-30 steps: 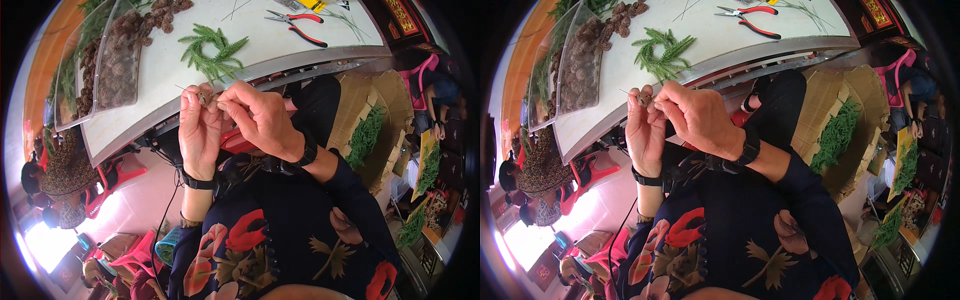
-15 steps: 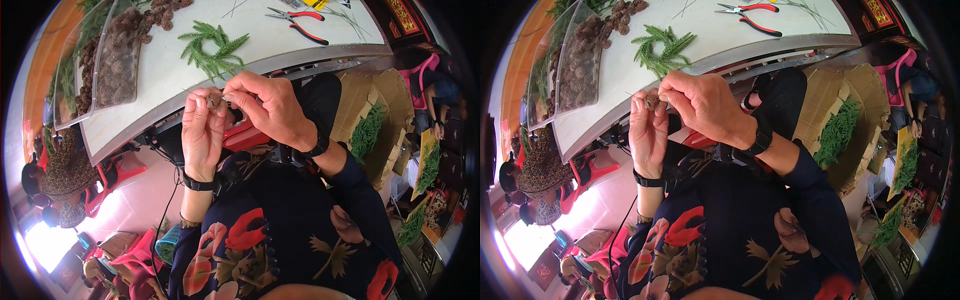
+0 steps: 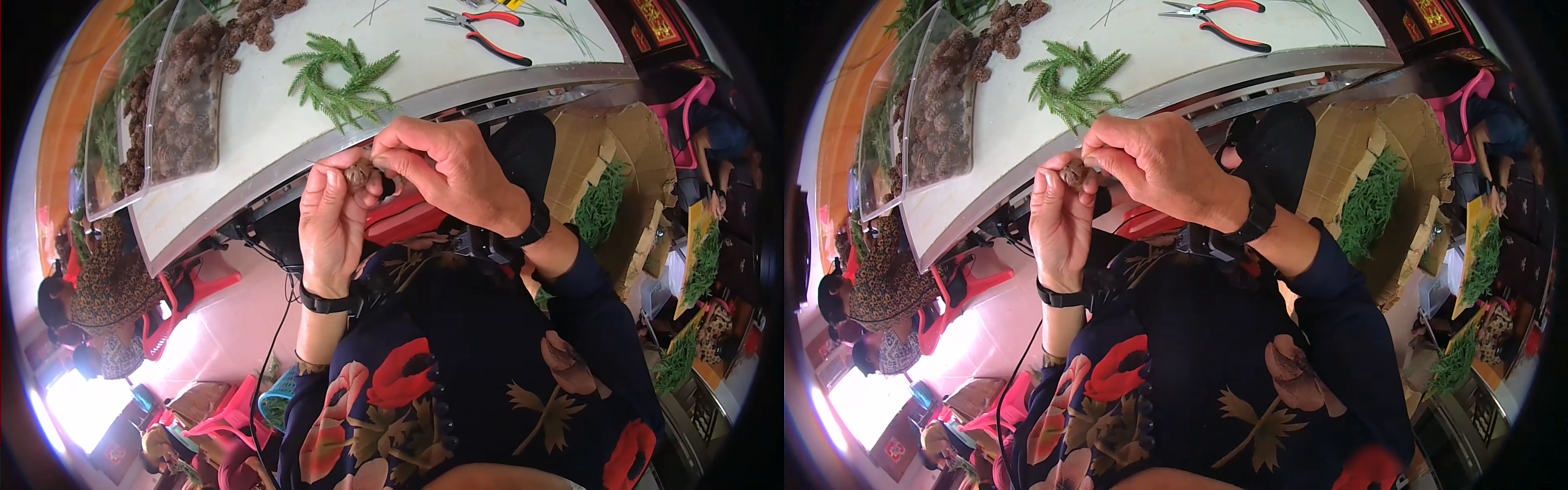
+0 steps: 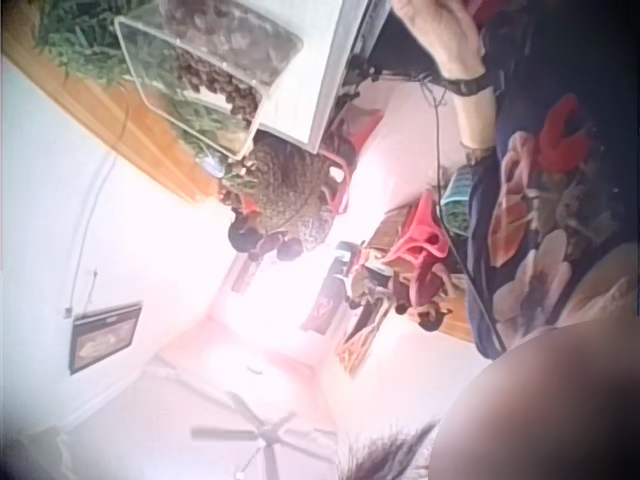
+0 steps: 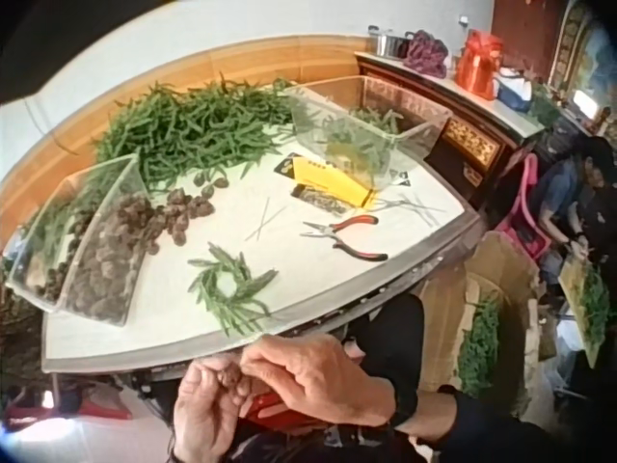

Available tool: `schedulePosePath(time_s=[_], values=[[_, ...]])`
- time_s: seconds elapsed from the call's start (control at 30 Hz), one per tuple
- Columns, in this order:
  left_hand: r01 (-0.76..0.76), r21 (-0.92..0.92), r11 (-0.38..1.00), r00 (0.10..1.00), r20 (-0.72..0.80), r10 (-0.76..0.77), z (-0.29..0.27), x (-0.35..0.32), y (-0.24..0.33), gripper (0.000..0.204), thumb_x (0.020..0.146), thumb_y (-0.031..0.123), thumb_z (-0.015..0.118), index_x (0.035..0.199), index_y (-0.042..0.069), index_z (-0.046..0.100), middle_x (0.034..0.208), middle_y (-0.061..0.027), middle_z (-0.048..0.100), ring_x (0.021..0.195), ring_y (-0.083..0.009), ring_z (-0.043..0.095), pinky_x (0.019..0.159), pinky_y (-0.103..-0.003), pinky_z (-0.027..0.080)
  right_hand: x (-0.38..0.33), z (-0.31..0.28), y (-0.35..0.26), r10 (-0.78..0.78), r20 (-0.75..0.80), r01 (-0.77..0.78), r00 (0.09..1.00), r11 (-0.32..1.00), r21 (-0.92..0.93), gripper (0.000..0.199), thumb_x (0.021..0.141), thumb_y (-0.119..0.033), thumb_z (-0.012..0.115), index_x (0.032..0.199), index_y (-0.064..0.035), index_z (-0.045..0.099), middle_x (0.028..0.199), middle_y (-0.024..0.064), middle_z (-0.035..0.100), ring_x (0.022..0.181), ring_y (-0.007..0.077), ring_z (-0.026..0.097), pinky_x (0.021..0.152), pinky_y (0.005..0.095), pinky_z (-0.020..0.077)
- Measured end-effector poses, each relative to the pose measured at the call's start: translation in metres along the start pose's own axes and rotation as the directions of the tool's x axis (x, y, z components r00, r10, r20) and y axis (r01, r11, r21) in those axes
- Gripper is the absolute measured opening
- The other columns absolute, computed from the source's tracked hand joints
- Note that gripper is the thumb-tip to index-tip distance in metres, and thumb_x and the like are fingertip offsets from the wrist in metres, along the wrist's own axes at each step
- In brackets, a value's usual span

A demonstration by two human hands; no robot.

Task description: Assembling a small decorative wreath by attaching green sprigs using wire and pliers.

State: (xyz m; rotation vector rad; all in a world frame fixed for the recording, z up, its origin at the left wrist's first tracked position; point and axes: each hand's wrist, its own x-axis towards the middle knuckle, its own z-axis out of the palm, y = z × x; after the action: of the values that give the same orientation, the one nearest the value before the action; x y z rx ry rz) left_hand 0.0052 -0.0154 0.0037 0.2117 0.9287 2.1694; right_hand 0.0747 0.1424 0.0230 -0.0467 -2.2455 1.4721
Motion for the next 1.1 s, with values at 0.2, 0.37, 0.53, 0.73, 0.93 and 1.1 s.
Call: schedulePosePath(time_s=[0.2, 0.37, 0.53, 0.73, 0.93, 1.1], values=[[0.117, 0.122, 0.986, 0.984, 0.122, -0.132, -0.016, -0.006, 0.011, 0.020, 0.098, 0.019, 0.054, 0.104, 0.000, 0.058, 0.104, -0.0099, 0.059, 0.077, -0.0167, 0.055, 0.069, -0.024, 0.046, 0.003, -0.015, 0.001, -0.062, 0.171, 0.076, 0.983, 0.994, -0.079, 0.004, 0.085, -0.005, 0.067, 0.086, -0.0036, 0.064, 0.068, 0.0065, 0.064, 0.059, 0.0153, 0.062, 0.053, 0.0257, 0.0457], [0.244, 0.134, 0.960, 0.929, 0.250, -0.271, -0.032, -0.007, 0.007, 0.019, 0.097, 0.020, 0.056, 0.098, 0.001, 0.058, 0.100, -0.0114, 0.061, 0.072, -0.0142, 0.053, 0.064, -0.022, 0.044, 0.006, -0.020, 0.006, -0.220, 0.315, 0.266, 0.923, 0.958, -0.110, 0.006, 0.083, -0.006, 0.070, 0.085, -0.0038, 0.066, 0.071, 0.0067, 0.064, 0.062, 0.0185, 0.062, 0.057, 0.0277, 0.0466], [0.259, 0.241, 0.935, 0.946, 0.133, -0.297, -0.024, -0.006, 0.013, 0.016, 0.096, 0.019, 0.058, 0.093, 0.003, 0.058, 0.089, -0.0102, 0.063, 0.068, -0.0101, 0.050, 0.059, -0.020, 0.040, 0.003, -0.015, 0.010, -0.145, 0.257, 0.154, 0.956, 0.988, -0.015, 0.007, 0.084, -0.007, 0.069, 0.089, -0.0030, 0.066, 0.074, 0.0063, 0.064, 0.063, 0.0166, 0.061, 0.057, 0.0277, 0.0462], [0.261, 0.339, 0.904, 0.961, -0.005, -0.276, -0.009, -0.007, 0.012, 0.013, 0.096, 0.016, 0.058, 0.091, 0.004, 0.058, 0.086, -0.0090, 0.063, 0.064, -0.0070, 0.046, 0.057, -0.018, 0.036, 0.004, 0.000, -0.001, 0.255, 0.348, -0.397, 0.902, 0.808, 0.435, 0.006, 0.088, -0.007, 0.067, 0.091, -0.0014, 0.066, 0.076, 0.0021, 0.065, 0.063, 0.0101, 0.059, 0.057, 0.0241, 0.0456], [0.159, 0.287, 0.945, 0.985, 0.012, -0.169, -0.014, -0.007, 0.015, 0.017, 0.097, 0.022, 0.057, 0.093, 0.005, 0.055, 0.086, -0.0094, 0.060, 0.062, -0.0078, 0.042, 0.054, -0.018, 0.033, 0.003, -0.003, 0.005, 0.482, 0.143, -0.467, 0.864, 0.666, 0.582, 0.010, 0.091, -0.009, 0.064, 0.094, 0.0005, 0.067, 0.079, -0.0010, 0.064, 0.067, 0.0055, 0.055, 0.063, 0.0198, 0.0459], [0.136, 0.181, 0.974, 0.990, 0.015, -0.141, -0.011, -0.007, 0.015, 0.012, 0.097, 0.016, 0.056, 0.093, 0.005, 0.054, 0.086, -0.0087, 0.061, 0.063, -0.0067, 0.043, 0.055, -0.018, 0.034, -0.013, 0.004, 0.002, 0.532, 0.271, -0.583, 0.803, 0.602, 0.545, 0.013, 0.091, -0.009, 0.063, 0.098, 0.0014, 0.068, 0.084, 0.0004, 0.065, 0.072, 0.0051, 0.057, 0.067, 0.0194, 0.0462]])
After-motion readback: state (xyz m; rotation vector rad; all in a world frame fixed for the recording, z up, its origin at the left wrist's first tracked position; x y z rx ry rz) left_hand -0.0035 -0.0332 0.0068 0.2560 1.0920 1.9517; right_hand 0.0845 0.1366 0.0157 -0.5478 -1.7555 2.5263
